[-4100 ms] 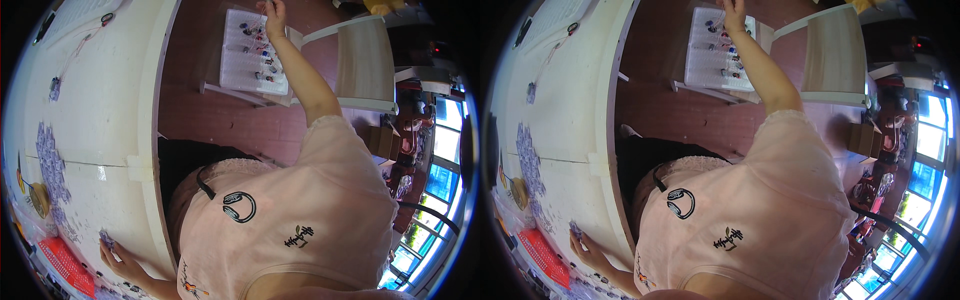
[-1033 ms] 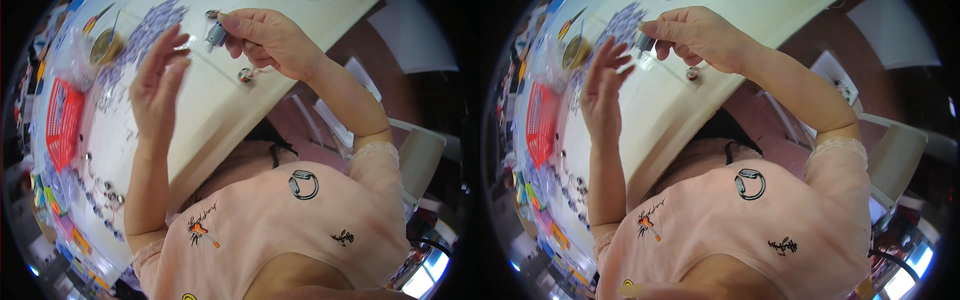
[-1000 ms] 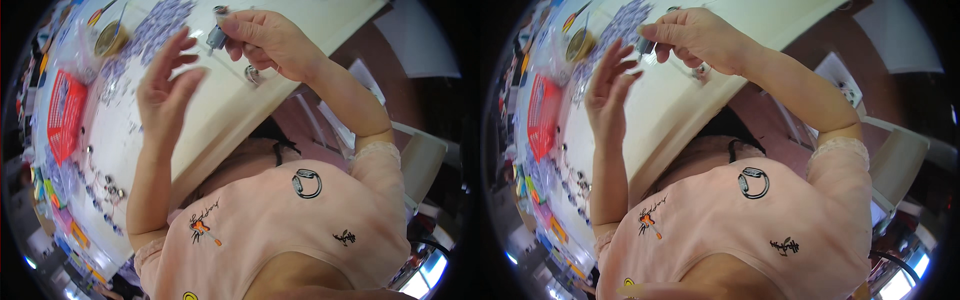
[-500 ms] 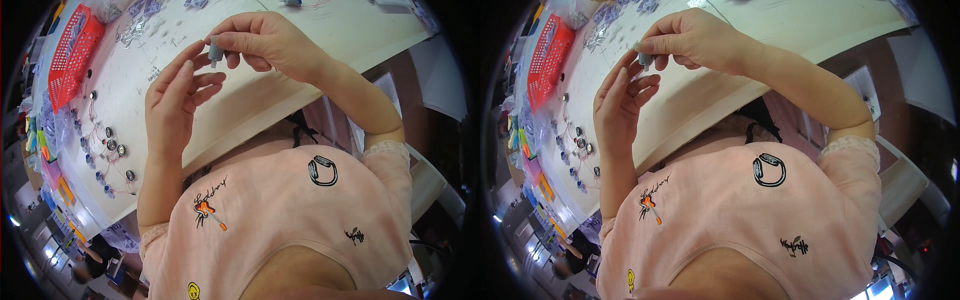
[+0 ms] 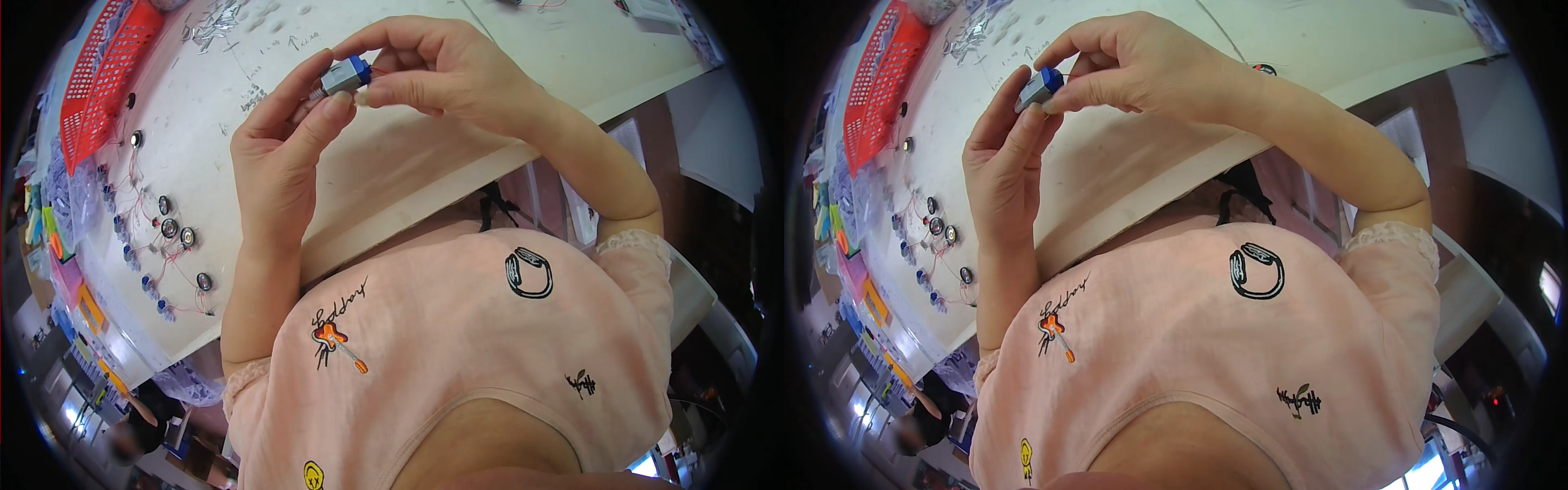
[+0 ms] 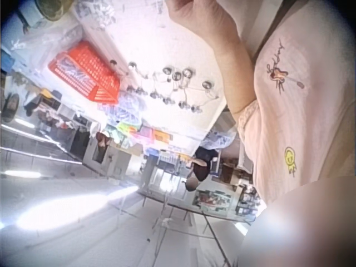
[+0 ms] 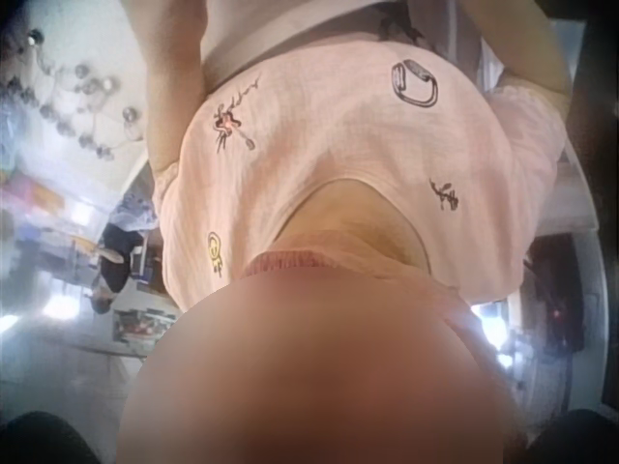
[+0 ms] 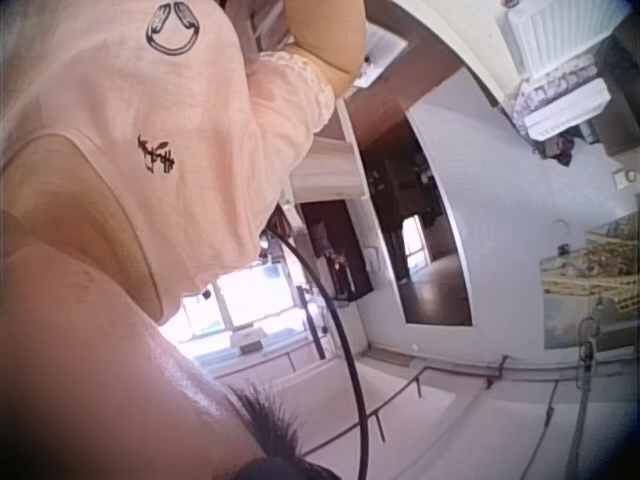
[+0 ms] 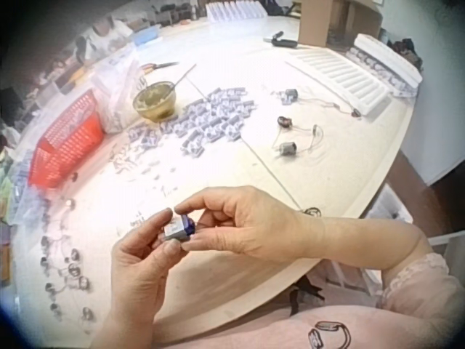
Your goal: The person assembles small electronic components by hand, connecting a small motor and connecting wires to a plastic chassis.
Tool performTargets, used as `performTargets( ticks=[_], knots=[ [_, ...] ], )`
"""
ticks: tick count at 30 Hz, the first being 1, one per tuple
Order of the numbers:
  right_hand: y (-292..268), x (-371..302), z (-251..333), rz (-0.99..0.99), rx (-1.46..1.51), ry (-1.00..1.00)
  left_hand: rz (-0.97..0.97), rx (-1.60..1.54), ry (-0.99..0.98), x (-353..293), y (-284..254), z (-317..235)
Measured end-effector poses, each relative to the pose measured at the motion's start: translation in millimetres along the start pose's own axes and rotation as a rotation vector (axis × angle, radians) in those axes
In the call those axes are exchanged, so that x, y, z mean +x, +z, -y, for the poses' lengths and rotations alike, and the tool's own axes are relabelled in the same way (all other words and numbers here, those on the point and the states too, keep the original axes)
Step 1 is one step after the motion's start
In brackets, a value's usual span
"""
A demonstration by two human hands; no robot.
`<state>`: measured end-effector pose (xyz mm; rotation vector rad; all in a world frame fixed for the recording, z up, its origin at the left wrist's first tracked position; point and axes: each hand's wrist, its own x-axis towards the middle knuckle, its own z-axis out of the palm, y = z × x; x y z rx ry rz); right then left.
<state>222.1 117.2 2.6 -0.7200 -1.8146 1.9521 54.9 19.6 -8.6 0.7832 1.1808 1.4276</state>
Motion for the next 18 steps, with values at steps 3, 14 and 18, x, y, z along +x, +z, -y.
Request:
performTargets(
  ticks=[3,14,18],
  knots=[
    [-1,-3,-9,0.013,-0.117,-0.089,0.002,0.034,0.014,1,-1,1],
    [-14,-6,13,-0.005,-0.408,-0.171,0.042,-0.094,-0.193,6,-12,-1],
    [-12,-1,10,-0.037,-0.346,-0.189,0.025,-0.054,-0.220,8,-15,2]
  ],
)
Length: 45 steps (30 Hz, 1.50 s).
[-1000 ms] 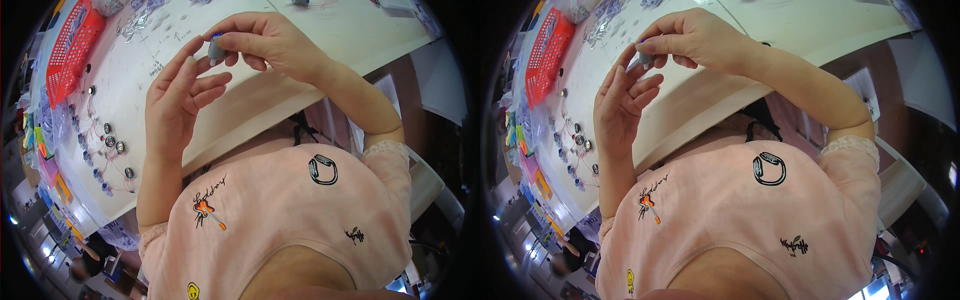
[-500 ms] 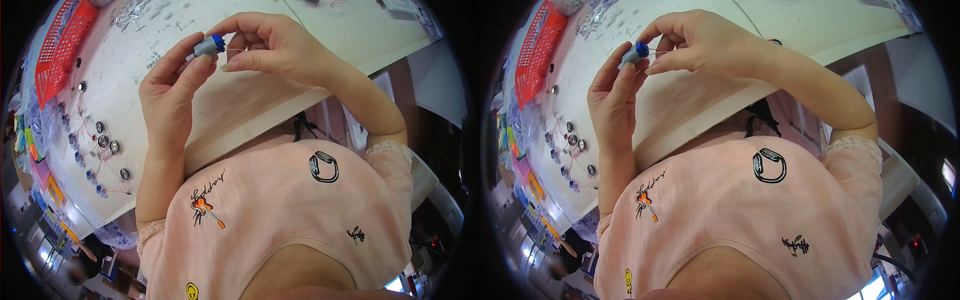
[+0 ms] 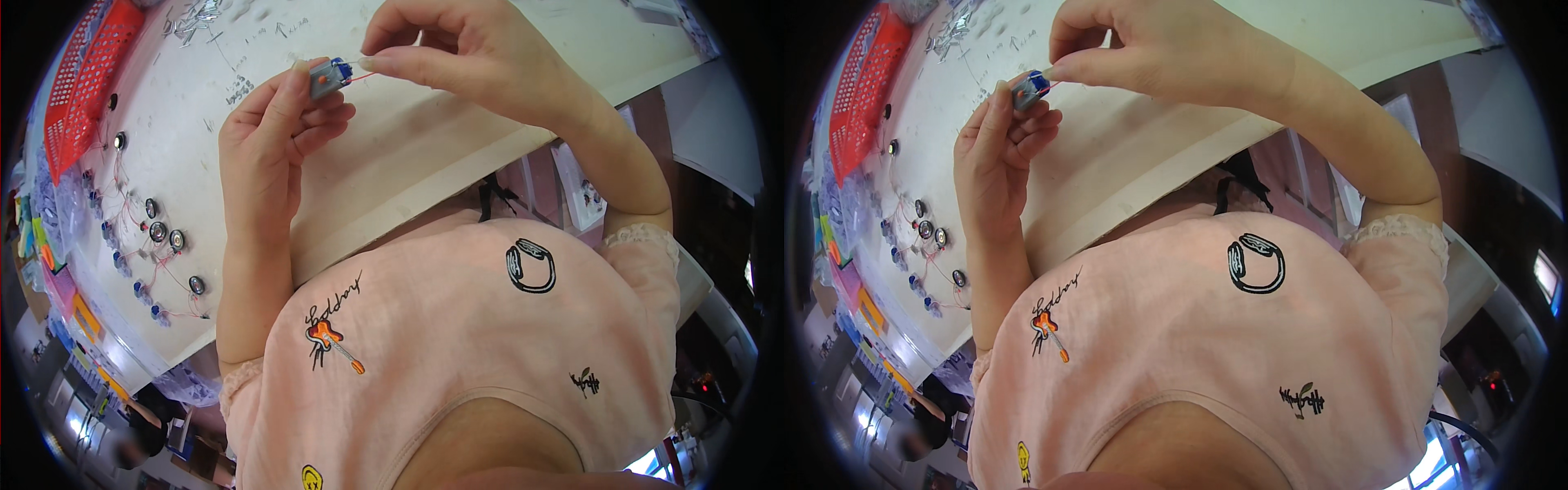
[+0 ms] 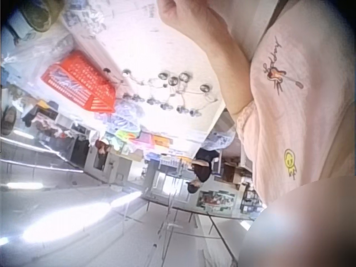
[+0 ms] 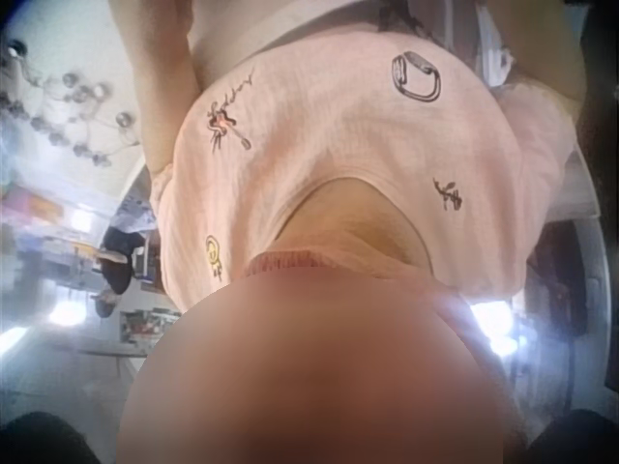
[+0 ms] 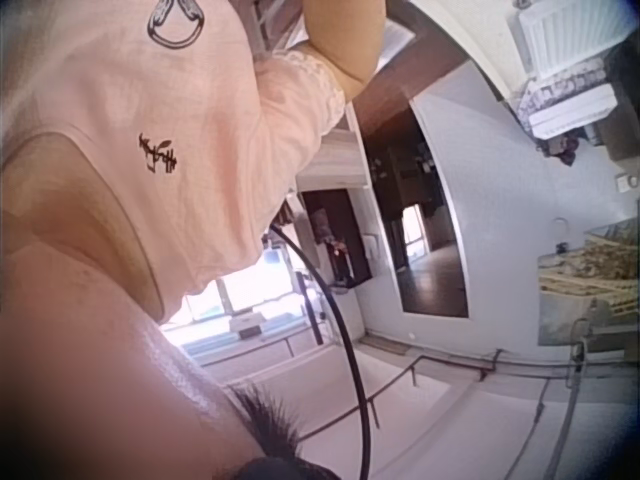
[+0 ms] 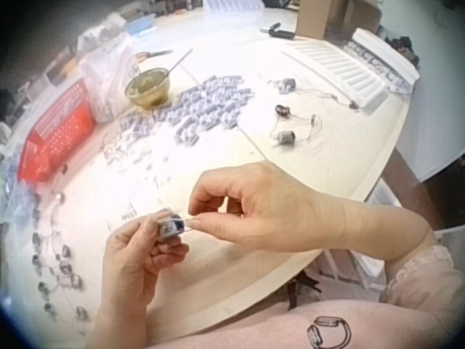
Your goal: The person assembles small electronic components by hand, connecting a small motor and connecting wires to a plastic chassis.
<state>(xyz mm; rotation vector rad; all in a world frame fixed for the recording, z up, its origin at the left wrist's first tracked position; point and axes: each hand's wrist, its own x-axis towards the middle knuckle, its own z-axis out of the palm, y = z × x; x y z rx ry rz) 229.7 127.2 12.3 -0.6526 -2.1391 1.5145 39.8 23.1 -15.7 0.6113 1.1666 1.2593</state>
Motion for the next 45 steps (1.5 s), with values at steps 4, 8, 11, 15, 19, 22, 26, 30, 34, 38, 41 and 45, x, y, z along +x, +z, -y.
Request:
performTargets(
  ticks=[4,8,11,15,19,22,26,30,34,38,41,45],
  knots=[
    [9,1,18,-0.022,-0.198,-0.032,-0.051,0.013,0.067,-2,5,2],
    [14,3,13,-0.115,-0.299,-0.179,-0.077,-0.018,0.113,-1,7,4],
    [16,4,9,-0.144,-0.313,-0.226,-0.068,-0.008,0.113,-1,7,4],
    [1,9,24,0.046,-0.026,0.013,-0.077,0.030,0.112,-3,4,3],
    [10,6,4,-0.037,-0.137,-0.020,-0.074,0.075,0.081,-2,5,-1],
    [5,8,-1,0.011,-0.023,-0.014,-0.057,0.055,0.051,-2,5,-3],
    [-9,8,11,0.118,0.021,0.055,-0.048,0.031,0.022,-2,1,-3],
    [-12,6,-4,0.009,-0.208,-0.259,-0.050,0.056,0.027,-1,3,-4],
    [-10,10,5,0.090,-0.069,0.068,-0.103,0.114,0.086,-2,3,-2],
    [-10,8,2,0.082,-0.269,-0.123,-0.123,0.164,0.104,-1,5,-2],
    [-20,14,18,0.200,-0.167,0.025,-0.129,0.230,0.136,-1,5,-1],
    [-11,12,3,0.240,0.128,0.031,-0.127,0.265,0.169,-3,8,-1]
  ],
)
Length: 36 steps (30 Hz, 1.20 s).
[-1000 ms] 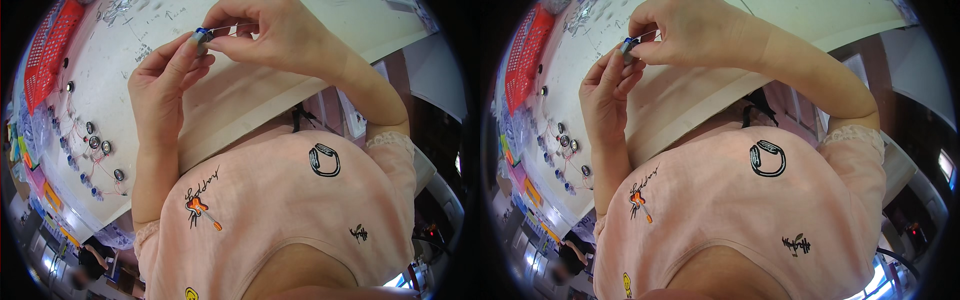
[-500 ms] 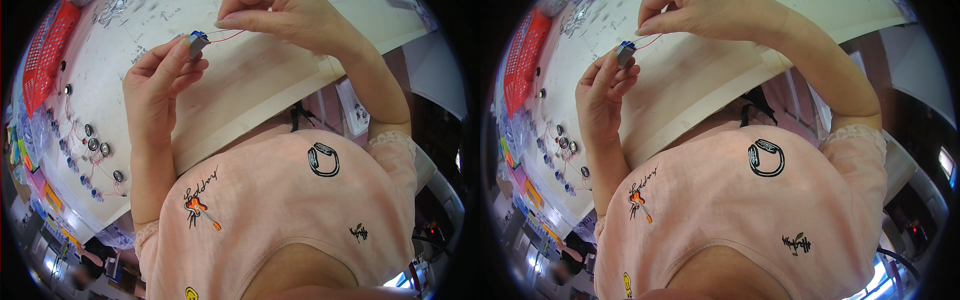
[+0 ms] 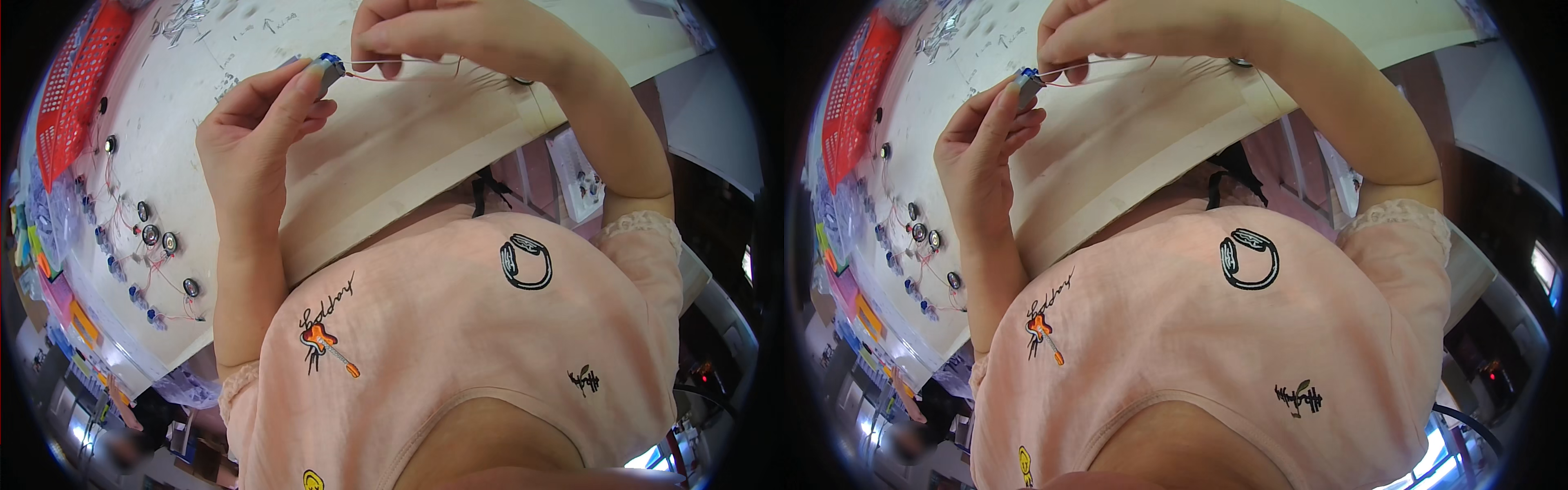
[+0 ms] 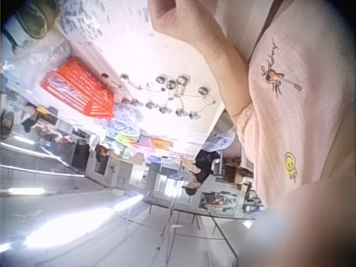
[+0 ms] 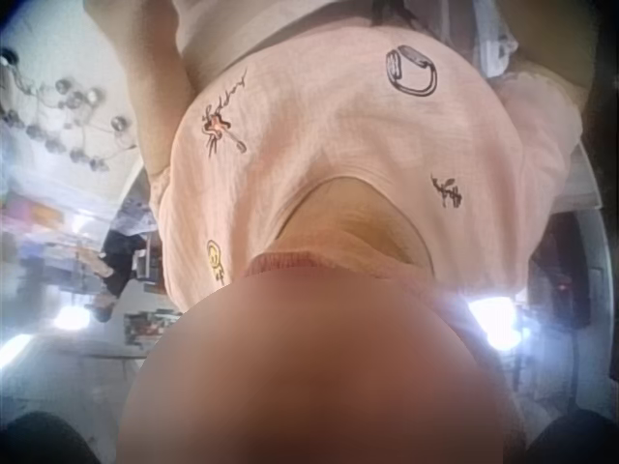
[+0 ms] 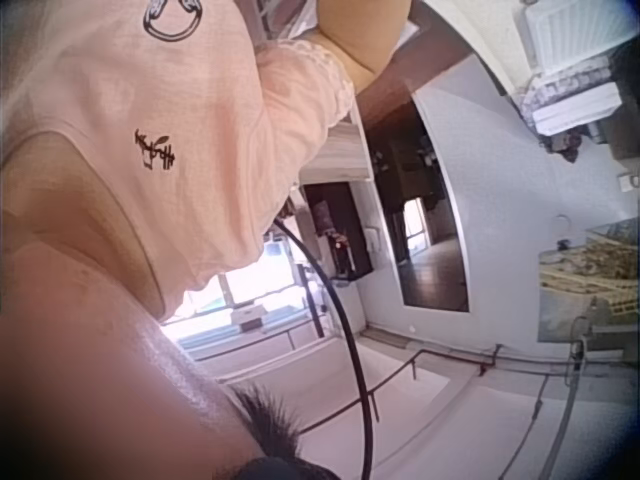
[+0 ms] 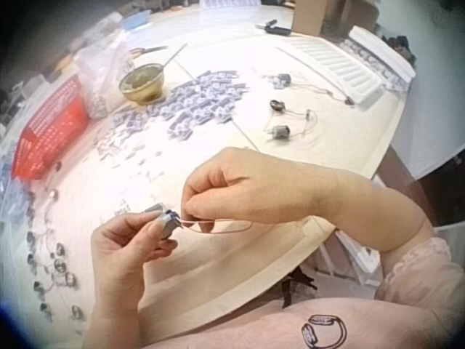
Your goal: The person assembles small electronic components by hand, connecting a small motor and connecting wires to a plastic chassis.
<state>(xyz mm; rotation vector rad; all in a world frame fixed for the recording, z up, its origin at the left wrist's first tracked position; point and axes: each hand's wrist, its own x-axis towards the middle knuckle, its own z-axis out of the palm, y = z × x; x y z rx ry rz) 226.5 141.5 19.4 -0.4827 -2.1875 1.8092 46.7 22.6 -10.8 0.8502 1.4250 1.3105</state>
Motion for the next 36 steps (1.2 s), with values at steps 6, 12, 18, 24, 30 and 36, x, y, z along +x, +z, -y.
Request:
performTargets(
  ticks=[6,12,18,24,30,36],
  knots=[
    [-3,7,11,0.053,0.136,0.485,-0.025,-0.036,-0.011,-1,-2,0],
    [0,3,21,-0.013,-0.187,0.179,-0.007,-0.042,-0.009,0,0,3],
    [4,5,-12,-0.100,0.009,0.068,0.028,-0.072,-0.041,-1,-1,-1],
    [-9,7,-18,-0.107,0.078,0.204,0.096,-0.168,-0.167,2,-5,-3],
    [6,-3,7,-0.079,-0.220,0.036,0.085,-0.144,-0.134,-4,2,-4],
    [0,-12,11,-0.308,0.132,0.343,-0.103,0.174,0.276,-4,-17,-14]
  ],
)
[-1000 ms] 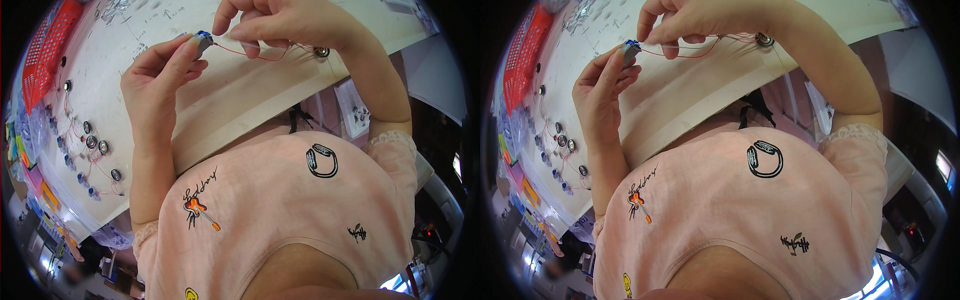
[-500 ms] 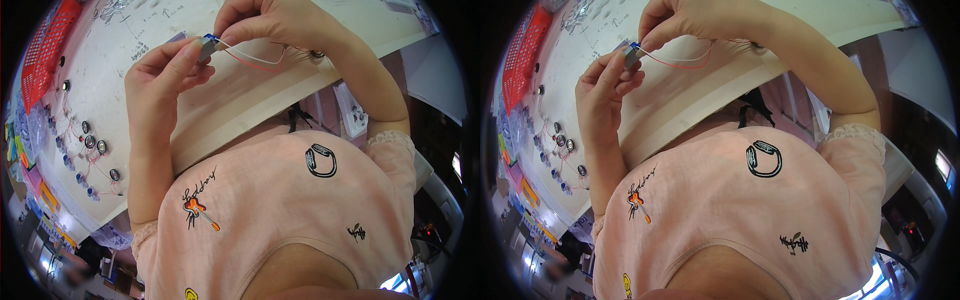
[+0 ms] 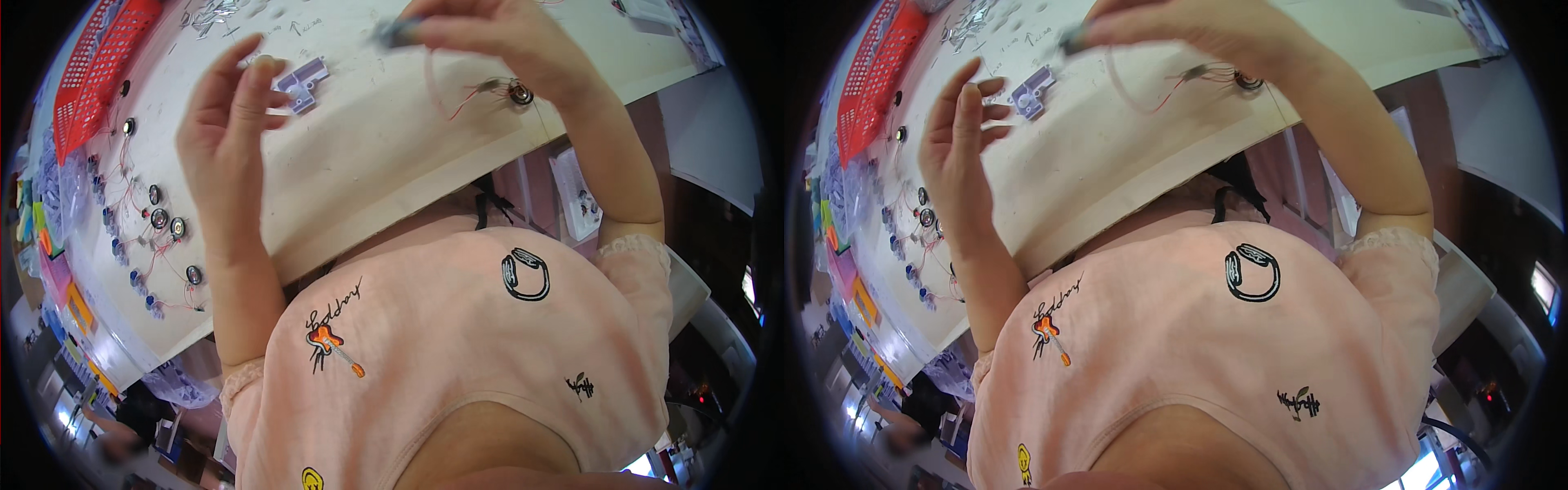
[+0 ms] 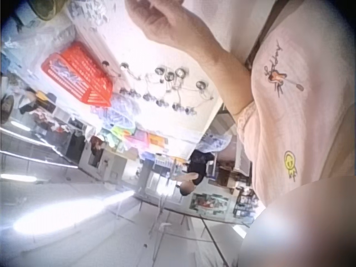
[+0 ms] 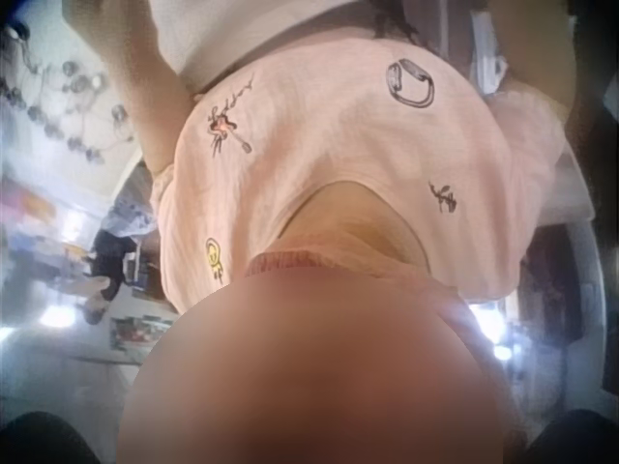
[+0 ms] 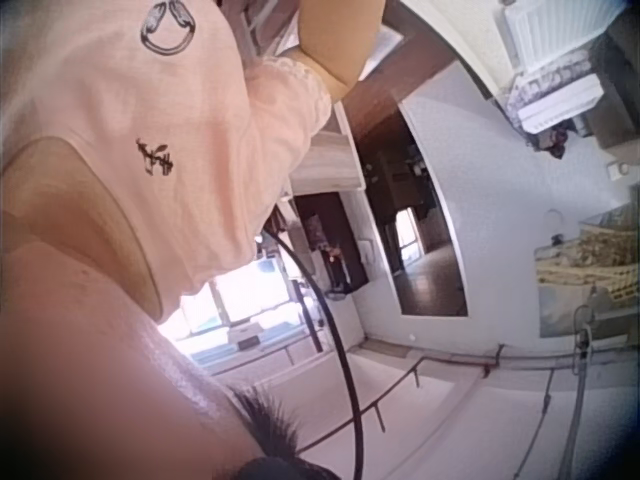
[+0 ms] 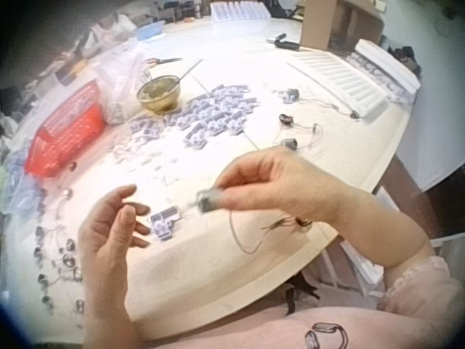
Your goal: The person assembles small electronic components by hand, connecting a small motor and connecting wires to a plastic chassis.
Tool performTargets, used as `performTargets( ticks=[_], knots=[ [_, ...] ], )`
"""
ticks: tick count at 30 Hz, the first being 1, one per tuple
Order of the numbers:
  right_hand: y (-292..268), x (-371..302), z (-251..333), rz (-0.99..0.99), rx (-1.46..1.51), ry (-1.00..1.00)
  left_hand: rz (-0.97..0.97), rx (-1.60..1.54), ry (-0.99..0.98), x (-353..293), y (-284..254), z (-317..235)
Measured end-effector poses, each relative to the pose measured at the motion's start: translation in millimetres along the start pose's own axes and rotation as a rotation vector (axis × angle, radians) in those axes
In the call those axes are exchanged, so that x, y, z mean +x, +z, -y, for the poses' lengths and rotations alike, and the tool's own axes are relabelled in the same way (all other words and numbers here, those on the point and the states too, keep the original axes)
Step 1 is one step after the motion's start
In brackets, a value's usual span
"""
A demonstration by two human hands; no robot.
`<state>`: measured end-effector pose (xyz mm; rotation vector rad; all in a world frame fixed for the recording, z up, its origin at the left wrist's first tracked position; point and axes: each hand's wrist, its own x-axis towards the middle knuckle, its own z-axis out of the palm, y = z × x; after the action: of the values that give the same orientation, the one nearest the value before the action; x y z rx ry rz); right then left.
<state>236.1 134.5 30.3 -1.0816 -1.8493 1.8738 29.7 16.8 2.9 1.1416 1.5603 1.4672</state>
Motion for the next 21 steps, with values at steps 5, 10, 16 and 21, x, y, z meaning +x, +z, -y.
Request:
performTargets(
  ticks=[5,10,16,21],
  knots=[
    [-51,-13,-19,0.145,0.655,-0.313,0.041,0.784,0.269,4,-10,20],
    [-57,-14,-14,0.028,0.257,-0.509,0.175,0.712,0.119,2,2,22],
    [21,5,-23,-0.064,-0.261,-0.300,0.204,0.866,0.313,-14,11,23],
    [30,13,-40,-0.083,-0.494,-0.475,0.171,0.931,0.362,-16,13,26]
  ],
)
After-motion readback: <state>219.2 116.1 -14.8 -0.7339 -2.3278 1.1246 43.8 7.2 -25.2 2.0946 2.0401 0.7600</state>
